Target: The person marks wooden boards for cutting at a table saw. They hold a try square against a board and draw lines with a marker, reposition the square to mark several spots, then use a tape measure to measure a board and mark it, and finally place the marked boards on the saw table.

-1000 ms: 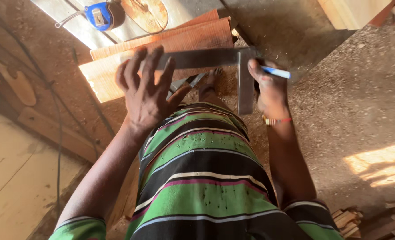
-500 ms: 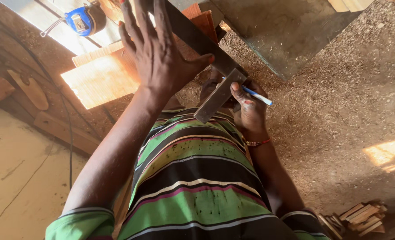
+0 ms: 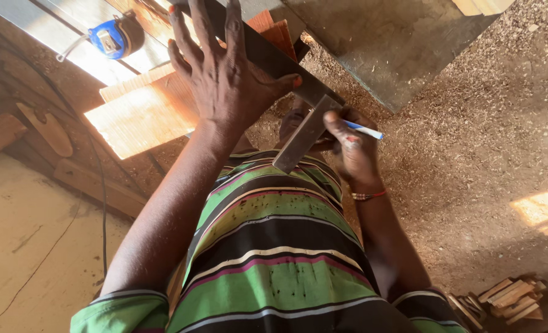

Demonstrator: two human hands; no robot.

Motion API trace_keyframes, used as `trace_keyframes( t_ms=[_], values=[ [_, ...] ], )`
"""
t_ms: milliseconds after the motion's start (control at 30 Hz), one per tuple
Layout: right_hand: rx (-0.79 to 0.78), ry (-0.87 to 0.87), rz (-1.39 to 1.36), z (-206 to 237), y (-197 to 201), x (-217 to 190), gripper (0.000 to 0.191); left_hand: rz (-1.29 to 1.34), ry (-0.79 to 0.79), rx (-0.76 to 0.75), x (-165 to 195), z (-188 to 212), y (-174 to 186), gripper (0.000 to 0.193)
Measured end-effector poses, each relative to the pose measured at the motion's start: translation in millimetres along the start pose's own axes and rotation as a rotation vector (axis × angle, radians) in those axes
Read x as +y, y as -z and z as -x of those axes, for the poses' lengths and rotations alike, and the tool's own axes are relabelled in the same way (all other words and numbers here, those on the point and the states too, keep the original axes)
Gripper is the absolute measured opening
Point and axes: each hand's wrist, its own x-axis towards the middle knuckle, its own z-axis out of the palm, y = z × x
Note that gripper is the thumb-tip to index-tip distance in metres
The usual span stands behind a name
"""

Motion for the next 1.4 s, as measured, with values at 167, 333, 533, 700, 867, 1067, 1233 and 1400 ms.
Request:
trace_keyframes(
  t_ms=[167, 333, 533, 700, 867, 1067, 1233, 1400],
  values=[
    [0.166, 0.565, 0.522, -22.3, 14.1, -40.7, 0.029, 0.031, -0.025, 0.064, -0.7, 1.6, -1.4, 0.134],
    [-0.223, 0.579, 0.280, -43.8, -38.5, -90.6, 0.014, 0.044, -0.051, 0.092, -2.5, 0.8, -5.8, 0.134],
    [-0.295, 0.764, 0.596, -92.1, -76.8, -102.2, 0.009, 0.029, -0.039, 0.106, 0.5, 0.5, -3.8, 0.131],
    [-0.343, 0.815, 0.610, -103.2, -77.5, -100.5, 0.012, 0.073, -0.013, 0.116, 4.4, 2.4, -0.8, 0.132],
    [-0.391, 0.853, 0.678, -104.5, -77.7, -110.3, 0.011, 0.068, -0.006, 0.091, 5.4, 3.2, -0.6, 0.134],
    [-0.449, 0.723, 0.759, -99.0, -73.9, -140.2, 0.006, 0.048, -0.012, 0.114, 6.5, 0.4, -0.3, 0.137],
    [-0.420, 0.602, 0.655, -97.2, -88.6, -143.4, 0.006, 0.098, 0.005, 0.066, 7.7, -0.8, 1.5, 0.132],
    [-0.415, 1.091, 0.887, -100.3, -65.3, -123.9, 0.006, 0.076, -0.010, 0.101, 8.3, 0.6, 1.8, 0.125]
  ],
)
